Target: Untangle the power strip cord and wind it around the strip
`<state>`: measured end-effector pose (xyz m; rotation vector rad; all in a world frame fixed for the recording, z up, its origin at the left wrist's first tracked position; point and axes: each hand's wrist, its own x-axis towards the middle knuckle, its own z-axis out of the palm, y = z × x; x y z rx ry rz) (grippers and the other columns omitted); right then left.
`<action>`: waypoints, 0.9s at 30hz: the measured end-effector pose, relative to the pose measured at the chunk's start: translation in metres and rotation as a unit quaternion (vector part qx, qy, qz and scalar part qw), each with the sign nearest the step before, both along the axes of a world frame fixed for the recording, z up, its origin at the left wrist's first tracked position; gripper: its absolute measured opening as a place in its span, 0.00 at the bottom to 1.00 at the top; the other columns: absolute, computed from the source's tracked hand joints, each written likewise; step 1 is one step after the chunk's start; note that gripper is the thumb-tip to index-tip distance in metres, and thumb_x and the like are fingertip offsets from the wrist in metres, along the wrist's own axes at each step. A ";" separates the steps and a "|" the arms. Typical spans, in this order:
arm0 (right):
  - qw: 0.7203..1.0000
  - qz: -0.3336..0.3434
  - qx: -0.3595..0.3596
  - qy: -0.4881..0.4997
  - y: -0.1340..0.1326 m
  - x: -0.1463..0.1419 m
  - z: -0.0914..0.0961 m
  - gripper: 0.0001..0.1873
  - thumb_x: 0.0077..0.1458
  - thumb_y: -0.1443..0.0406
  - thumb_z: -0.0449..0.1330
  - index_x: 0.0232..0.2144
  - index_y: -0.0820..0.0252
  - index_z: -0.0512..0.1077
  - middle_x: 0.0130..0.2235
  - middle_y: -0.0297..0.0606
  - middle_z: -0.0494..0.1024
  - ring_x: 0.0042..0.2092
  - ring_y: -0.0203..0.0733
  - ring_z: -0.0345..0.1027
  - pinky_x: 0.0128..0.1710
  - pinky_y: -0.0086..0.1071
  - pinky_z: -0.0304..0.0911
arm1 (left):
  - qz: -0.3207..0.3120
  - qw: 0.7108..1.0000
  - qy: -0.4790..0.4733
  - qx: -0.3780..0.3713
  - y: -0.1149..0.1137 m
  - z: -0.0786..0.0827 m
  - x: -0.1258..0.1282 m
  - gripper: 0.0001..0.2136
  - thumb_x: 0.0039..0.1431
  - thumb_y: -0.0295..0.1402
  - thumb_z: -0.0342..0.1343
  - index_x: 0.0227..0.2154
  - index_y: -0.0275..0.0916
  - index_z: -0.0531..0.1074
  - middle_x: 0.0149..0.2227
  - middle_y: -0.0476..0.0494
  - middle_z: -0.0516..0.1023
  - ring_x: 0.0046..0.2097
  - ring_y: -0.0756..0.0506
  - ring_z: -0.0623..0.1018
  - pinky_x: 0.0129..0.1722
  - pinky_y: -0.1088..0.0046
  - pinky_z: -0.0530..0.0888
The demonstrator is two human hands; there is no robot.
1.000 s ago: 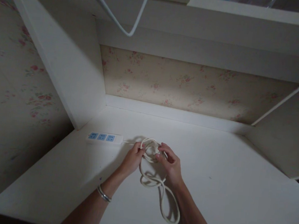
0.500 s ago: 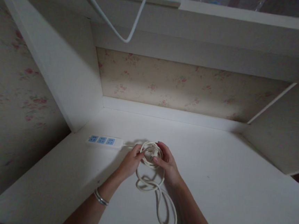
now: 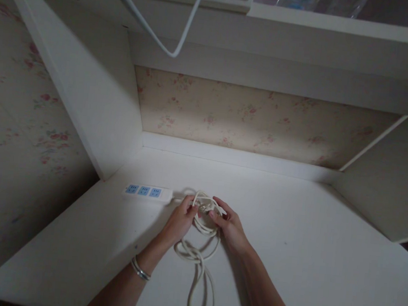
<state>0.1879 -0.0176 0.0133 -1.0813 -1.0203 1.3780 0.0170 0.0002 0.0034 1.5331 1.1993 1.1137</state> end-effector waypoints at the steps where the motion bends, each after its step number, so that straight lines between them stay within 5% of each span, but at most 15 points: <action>1: 1.000 0.000 0.001 -0.003 0.000 0.000 -0.001 0.36 0.40 0.57 0.71 0.52 0.59 0.69 0.43 0.42 0.78 0.39 0.42 0.70 0.37 0.33 0.62 | 0.001 1.000 -0.003 0.002 0.000 -0.001 0.000 0.13 0.60 0.41 0.50 0.43 0.41 0.68 0.27 0.50 0.74 0.26 0.49 0.70 0.27 0.76 0.63; 8: 0.996 -0.040 -0.001 -0.074 0.008 0.002 -0.008 0.29 0.47 0.51 0.65 0.48 0.61 0.72 0.29 0.34 0.76 0.24 0.33 0.60 0.25 0.29 0.54 | -0.004 0.999 -0.026 0.033 -0.001 -0.002 0.001 0.13 0.59 0.40 0.51 0.44 0.40 0.68 0.32 0.47 0.75 0.31 0.48 0.72 0.31 0.75 0.66; 14: 0.997 -0.026 0.019 -0.068 0.009 0.004 -0.012 0.27 0.45 0.53 0.67 0.46 0.59 0.72 0.42 0.39 0.76 0.28 0.33 0.62 0.25 0.28 0.56 | -0.005 0.998 -0.020 0.056 -0.001 0.003 0.002 0.10 0.59 0.36 0.52 0.42 0.39 0.70 0.36 0.46 0.75 0.35 0.48 0.72 0.36 0.73 0.67; 20: 0.996 -0.022 0.005 -0.081 0.010 0.005 -0.016 0.27 0.47 0.52 0.65 0.47 0.60 0.71 0.32 0.36 0.76 0.24 0.32 0.59 0.22 0.27 0.53 | 0.024 0.997 -0.012 0.074 0.000 0.005 0.001 0.10 0.53 0.31 0.56 0.39 0.39 0.73 0.37 0.46 0.72 0.36 0.48 0.70 0.37 0.74 0.66; 27: 0.998 -0.023 0.021 -0.061 0.009 0.002 -0.018 0.22 0.47 0.51 0.65 0.38 0.57 0.67 0.30 0.34 0.75 0.27 0.36 0.64 0.26 0.28 0.57 | -0.031 0.990 -0.137 -0.027 -0.008 0.016 0.007 0.15 0.53 0.39 0.59 0.41 0.37 0.71 0.35 0.45 0.76 0.37 0.47 0.74 0.36 0.74 0.68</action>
